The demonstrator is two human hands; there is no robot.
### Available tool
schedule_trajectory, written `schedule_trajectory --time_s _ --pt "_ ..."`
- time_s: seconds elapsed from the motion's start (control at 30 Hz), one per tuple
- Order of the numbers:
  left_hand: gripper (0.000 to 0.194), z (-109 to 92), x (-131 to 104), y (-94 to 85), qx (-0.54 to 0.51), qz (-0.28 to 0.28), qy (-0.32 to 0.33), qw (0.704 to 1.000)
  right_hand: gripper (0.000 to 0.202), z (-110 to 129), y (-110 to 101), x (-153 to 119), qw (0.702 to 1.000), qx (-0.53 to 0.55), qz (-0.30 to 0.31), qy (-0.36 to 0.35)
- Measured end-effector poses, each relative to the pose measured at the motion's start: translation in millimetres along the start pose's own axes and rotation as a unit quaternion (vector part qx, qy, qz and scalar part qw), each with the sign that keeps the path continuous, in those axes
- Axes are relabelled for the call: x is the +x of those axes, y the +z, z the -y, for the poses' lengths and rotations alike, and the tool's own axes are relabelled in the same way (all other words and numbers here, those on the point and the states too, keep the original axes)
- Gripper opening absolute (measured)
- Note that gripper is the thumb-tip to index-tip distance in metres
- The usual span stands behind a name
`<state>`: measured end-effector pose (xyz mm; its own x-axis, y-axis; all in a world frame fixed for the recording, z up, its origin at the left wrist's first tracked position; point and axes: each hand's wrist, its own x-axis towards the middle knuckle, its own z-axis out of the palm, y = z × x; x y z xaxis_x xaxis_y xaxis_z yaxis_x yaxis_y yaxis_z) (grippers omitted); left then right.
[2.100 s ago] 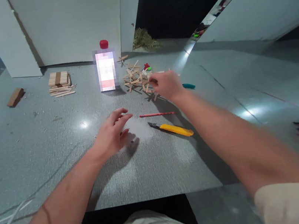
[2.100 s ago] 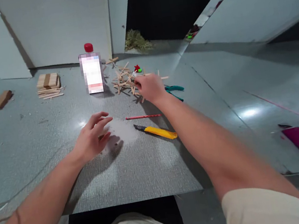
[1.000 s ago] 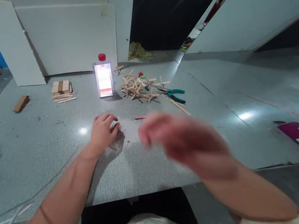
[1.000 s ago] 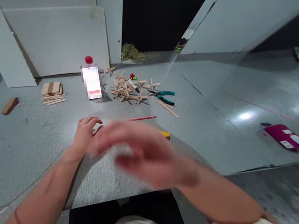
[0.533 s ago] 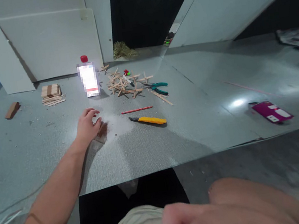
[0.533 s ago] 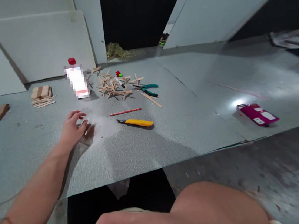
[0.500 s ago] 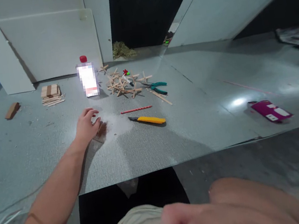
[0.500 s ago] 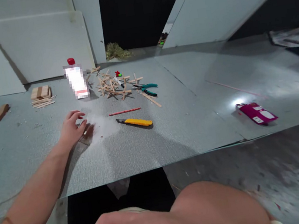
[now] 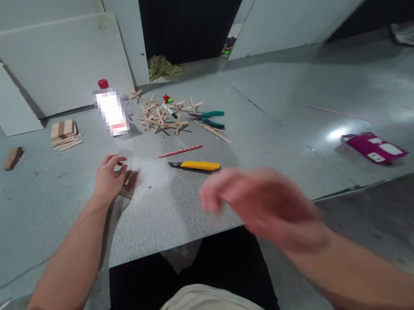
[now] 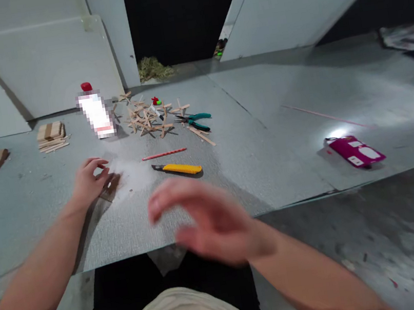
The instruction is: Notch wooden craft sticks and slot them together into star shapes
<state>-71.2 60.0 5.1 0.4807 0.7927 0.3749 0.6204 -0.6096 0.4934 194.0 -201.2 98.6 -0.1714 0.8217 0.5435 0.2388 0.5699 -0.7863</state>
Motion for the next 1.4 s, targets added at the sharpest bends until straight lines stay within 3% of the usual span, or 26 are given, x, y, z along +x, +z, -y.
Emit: schedule_trajectory --time_s 0.07,0.1,0.17,0.23,0.37,0.43,0.63,0.8,0.9,0.97,1.03,1.1,1.13,1.17,1.23,1.27,1.33,1.4 --pt "0.012 -1 -3 -1.5 0.011 0.031 -0.005 0.999 0.024 -48 -8 17 0.980 -0.187 0.025 0.062" --pt "0.012 -2 -4 -2.3 0.017 0.050 -0.006 0.999 0.031 -73 -11 22 0.950 -0.293 0.059 0.093" --pt "0.021 -3 -8 -3.2 0.030 0.090 -0.006 0.996 0.046 -116 -17 25 0.926 -0.348 0.080 0.122" --pt "0.029 -3 -10 -2.5 0.040 0.116 -0.004 0.992 0.046 -147 -23 21 0.912 -0.377 0.095 0.133" --pt "0.018 -2 -11 3.7 0.056 0.097 -0.006 0.994 0.039 -177 -41 11 0.898 -0.404 0.113 0.132" --pt "0.026 -1 -11 7.2 0.057 0.077 -0.002 0.995 0.038 -187 -54 7 0.895 -0.415 0.104 0.132" --pt "0.030 0 -12 14.9 0.044 0.096 0.061 0.993 0.040 -215 -91 -13 0.854 -0.485 -0.045 0.181" --pt "0.030 -30 -14 23.0 0.033 0.148 0.146 0.977 0.044 -218 -101 -17 0.833 -0.510 -0.097 0.191" --pt "0.033 -45 -16 27.2 0.033 0.180 0.188 0.965 0.047 -200 -84 -13 0.850 -0.498 -0.068 0.154" --pt "0.035 -45 -15 28.4 0.039 0.184 0.193 0.963 0.049 -176 -55 -13 0.876 -0.470 0.010 0.106" --pt "0.035 -38 -13 27.5 0.050 0.174 0.181 0.967 0.056 -148 -13 -15 0.896 -0.425 0.123 0.042" --pt "0.035 -27 -10 24.7 0.060 0.161 0.167 0.971 0.068 -125 32 -16 0.898 -0.389 0.206 -0.004" --pt "0.034 -22 -9 22.8 0.064 0.155 0.163 0.972 0.074 -118 52 -16 0.892 -0.370 0.260 -0.007" --pt "0.033 -18 -8 20.7 0.067 0.151 0.161 0.973 0.076 -116 68 -15 0.888 -0.368 0.274 0.013" --pt "0.033 -14 -7 16.3 0.070 0.145 0.162 0.974 0.074 -123 82 -14 0.882 -0.401 0.231 0.087" --pt "0.033 -14 -8 14.1 0.071 0.143 0.164 0.973 0.072 -129 80 -15 0.877 -0.422 0.194 0.121" --pt "0.032 -16 -9 9.9 0.071 0.139 0.172 0.973 0.065 -137 58 -23 0.859 -0.465 0.104 0.189" --pt "0.031 -20 -11 5.8 0.068 0.131 0.181 0.972 0.060 -125 22 -42 0.823 -0.509 -0.005 0.253"
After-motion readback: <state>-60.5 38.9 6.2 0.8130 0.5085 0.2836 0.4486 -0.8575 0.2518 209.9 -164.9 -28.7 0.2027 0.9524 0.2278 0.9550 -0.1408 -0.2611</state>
